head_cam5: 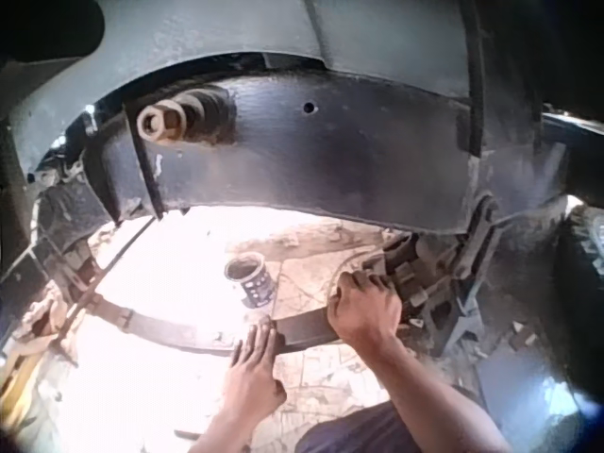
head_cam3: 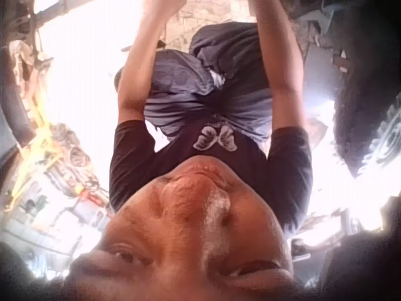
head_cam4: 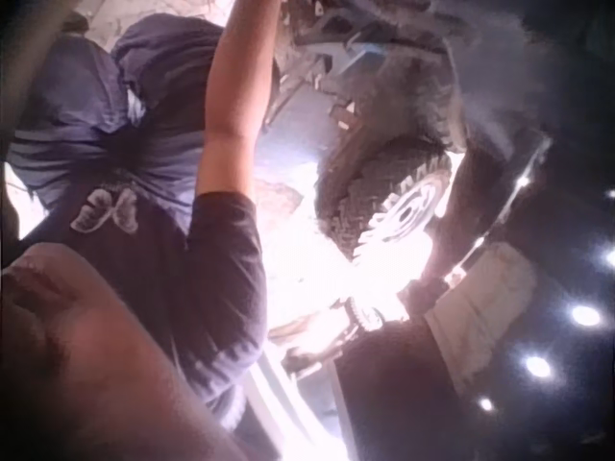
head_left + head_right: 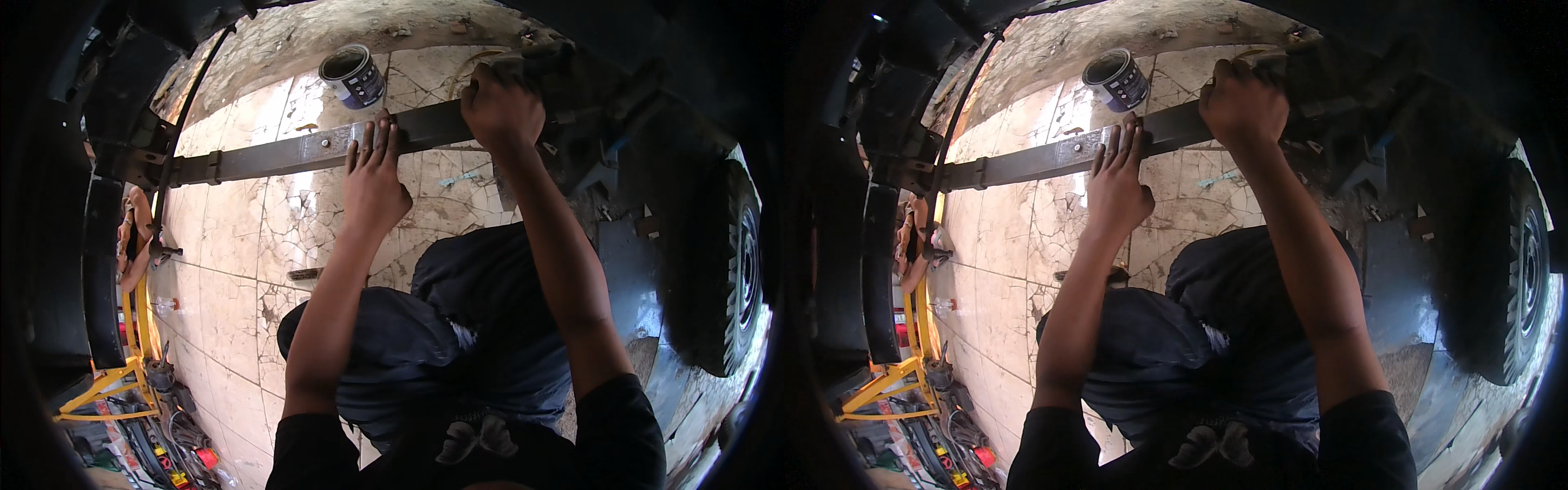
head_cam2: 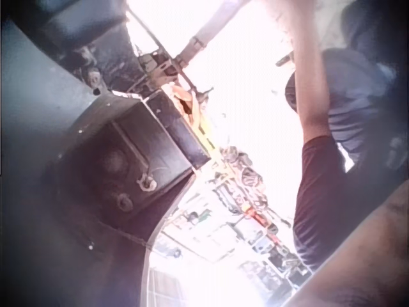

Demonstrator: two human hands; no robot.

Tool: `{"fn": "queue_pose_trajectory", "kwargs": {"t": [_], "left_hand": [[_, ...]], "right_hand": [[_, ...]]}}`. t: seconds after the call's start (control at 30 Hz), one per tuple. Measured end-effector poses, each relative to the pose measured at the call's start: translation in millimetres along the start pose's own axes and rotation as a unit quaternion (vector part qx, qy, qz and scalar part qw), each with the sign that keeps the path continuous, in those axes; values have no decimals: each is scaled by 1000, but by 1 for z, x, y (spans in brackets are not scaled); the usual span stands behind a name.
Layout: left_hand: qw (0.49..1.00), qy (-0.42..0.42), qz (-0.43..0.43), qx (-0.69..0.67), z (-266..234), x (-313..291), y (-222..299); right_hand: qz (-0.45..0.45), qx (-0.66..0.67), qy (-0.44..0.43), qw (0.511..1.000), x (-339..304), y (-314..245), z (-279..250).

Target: The person sits on the floor under a vehicle and repeatedly scrubs a metal beam with a small abrasive pad. They wipe the beam back and forth, occasionally pausing to adjust the pad or inspect the surface.

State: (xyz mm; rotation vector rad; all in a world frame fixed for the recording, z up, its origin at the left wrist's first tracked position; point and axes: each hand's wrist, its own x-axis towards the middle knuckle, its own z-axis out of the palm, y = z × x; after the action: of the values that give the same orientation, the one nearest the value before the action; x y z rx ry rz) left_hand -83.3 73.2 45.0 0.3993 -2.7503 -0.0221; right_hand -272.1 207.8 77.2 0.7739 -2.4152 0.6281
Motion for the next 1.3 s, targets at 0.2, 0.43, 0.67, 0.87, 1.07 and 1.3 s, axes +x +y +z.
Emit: {"fn": "queue_pose_trajectory", "kwargs": {"t": [0.2,0.43,0.67,0.87,1.07,1.3], "left_hand": [[995,-55,-35,72,4,40,-24],[1000,-10,-1,-3,2,-11,-8],[993,-52,-80,69,5,28,-33],[994,-32,-88,64,8,14,-10],[981,-65,-74,170,0,4,-17],[992,-64,-63,90,-4,13,-36]], "right_hand": [[-14,-3,8,1000,-1,-4,3],[-16,2,39,999,-1,8,7],[-18,8,14,1000,-2,-2,6],[-6,15,-2,1000,2,5,2],[-16,22,17,999,-3,4,10],[-14,34,4,999,1,4,3]]}}
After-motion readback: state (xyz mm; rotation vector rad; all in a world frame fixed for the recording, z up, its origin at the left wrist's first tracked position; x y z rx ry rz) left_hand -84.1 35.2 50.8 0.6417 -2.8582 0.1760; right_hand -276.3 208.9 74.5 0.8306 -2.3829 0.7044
